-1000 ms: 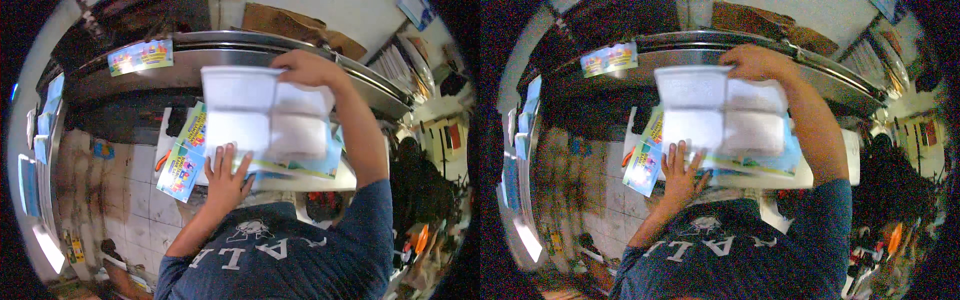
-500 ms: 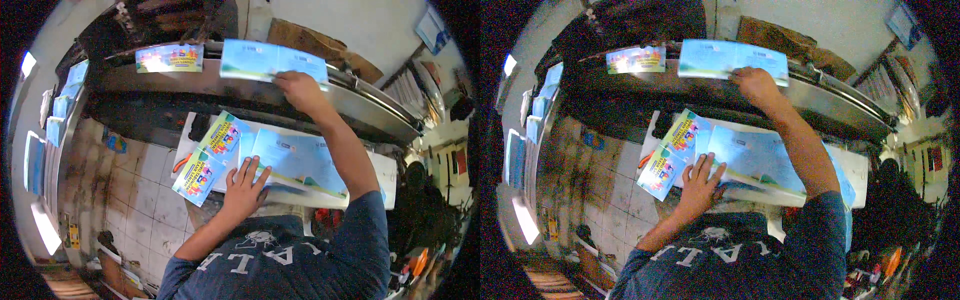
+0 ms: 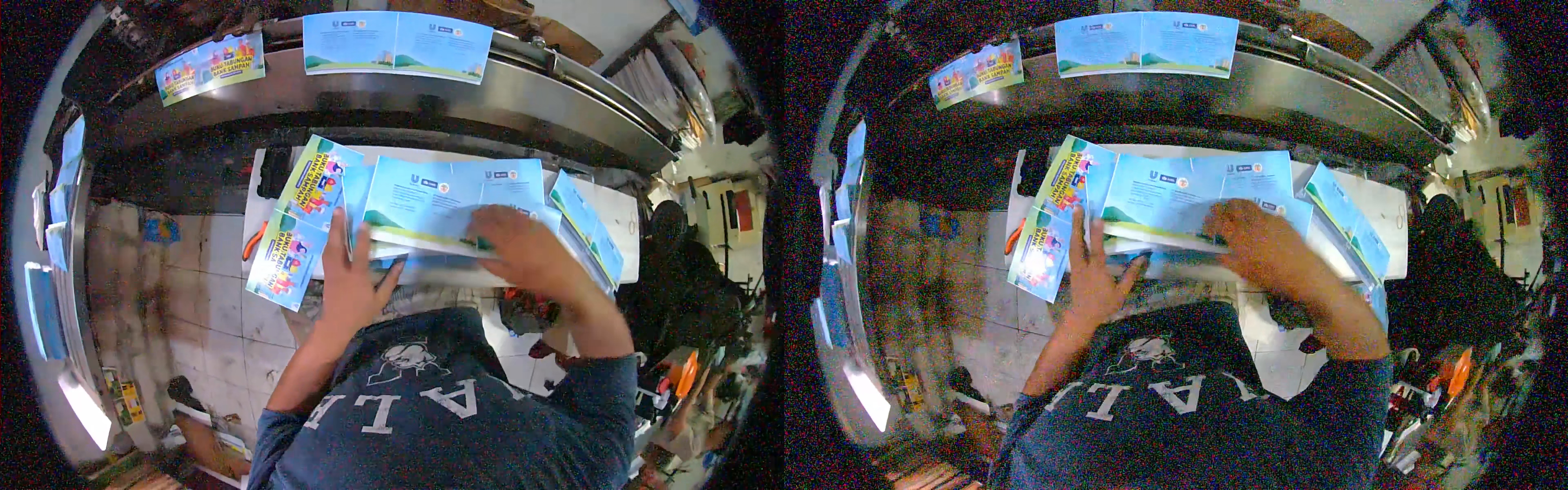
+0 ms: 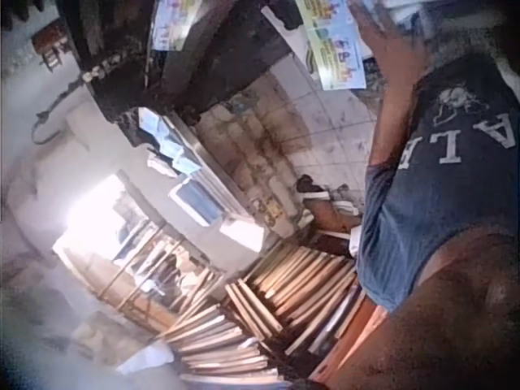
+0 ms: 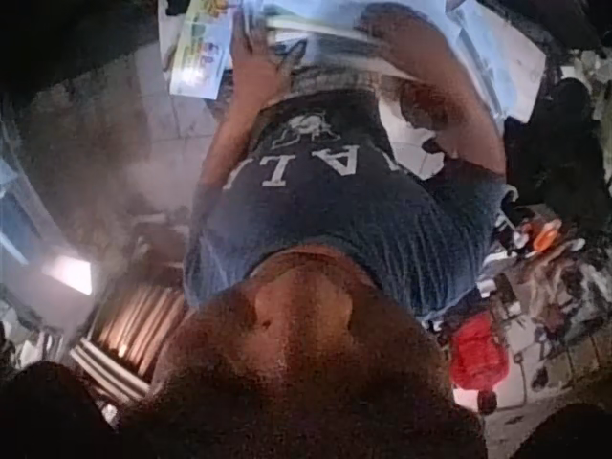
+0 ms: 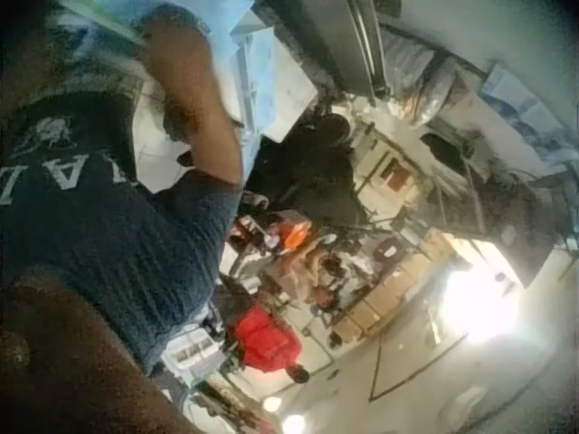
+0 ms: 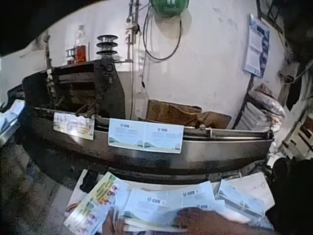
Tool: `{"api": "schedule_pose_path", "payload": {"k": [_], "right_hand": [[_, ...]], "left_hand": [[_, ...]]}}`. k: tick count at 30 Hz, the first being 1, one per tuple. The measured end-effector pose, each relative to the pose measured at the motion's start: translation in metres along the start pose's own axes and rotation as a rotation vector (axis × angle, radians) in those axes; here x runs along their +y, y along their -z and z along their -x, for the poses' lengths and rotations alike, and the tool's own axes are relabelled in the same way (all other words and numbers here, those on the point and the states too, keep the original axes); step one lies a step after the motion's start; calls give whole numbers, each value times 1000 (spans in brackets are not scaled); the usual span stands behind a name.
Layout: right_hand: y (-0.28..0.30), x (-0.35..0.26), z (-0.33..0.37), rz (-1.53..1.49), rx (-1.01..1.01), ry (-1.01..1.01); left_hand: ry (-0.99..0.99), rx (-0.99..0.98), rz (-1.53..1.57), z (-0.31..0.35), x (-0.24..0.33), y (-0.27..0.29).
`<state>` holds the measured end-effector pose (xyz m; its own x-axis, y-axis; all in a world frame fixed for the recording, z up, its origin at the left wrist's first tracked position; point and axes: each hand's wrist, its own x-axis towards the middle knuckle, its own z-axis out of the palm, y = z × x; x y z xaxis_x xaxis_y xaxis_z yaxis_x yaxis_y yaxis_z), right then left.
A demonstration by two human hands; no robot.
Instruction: The person folds printed inner sheets and booklet covers together to assemble booklets by hand, aligns their edges, and arranges the assembled booklets into stacks on the table.
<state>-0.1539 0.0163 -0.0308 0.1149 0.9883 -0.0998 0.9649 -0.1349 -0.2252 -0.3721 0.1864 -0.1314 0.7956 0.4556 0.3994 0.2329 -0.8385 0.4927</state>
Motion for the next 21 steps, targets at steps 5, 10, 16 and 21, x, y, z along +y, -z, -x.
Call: {"api": "schedule_pose_path", "payload": {"k": [5,10,16,21], "right_hand": [[78,35,-35,-405,-387,-25],[105,86,-79,37,-42,-14],[104,111,-95,49,-109,-43],[111,91,-83,-56,-181,-238]], "left_hand": [[-91,129,65,-2,-14,1],[-68,13,-49,-6,-14,2],[-64,18,61,-3,-21,-6],[-59,88,107,3,-24,-12]]}}
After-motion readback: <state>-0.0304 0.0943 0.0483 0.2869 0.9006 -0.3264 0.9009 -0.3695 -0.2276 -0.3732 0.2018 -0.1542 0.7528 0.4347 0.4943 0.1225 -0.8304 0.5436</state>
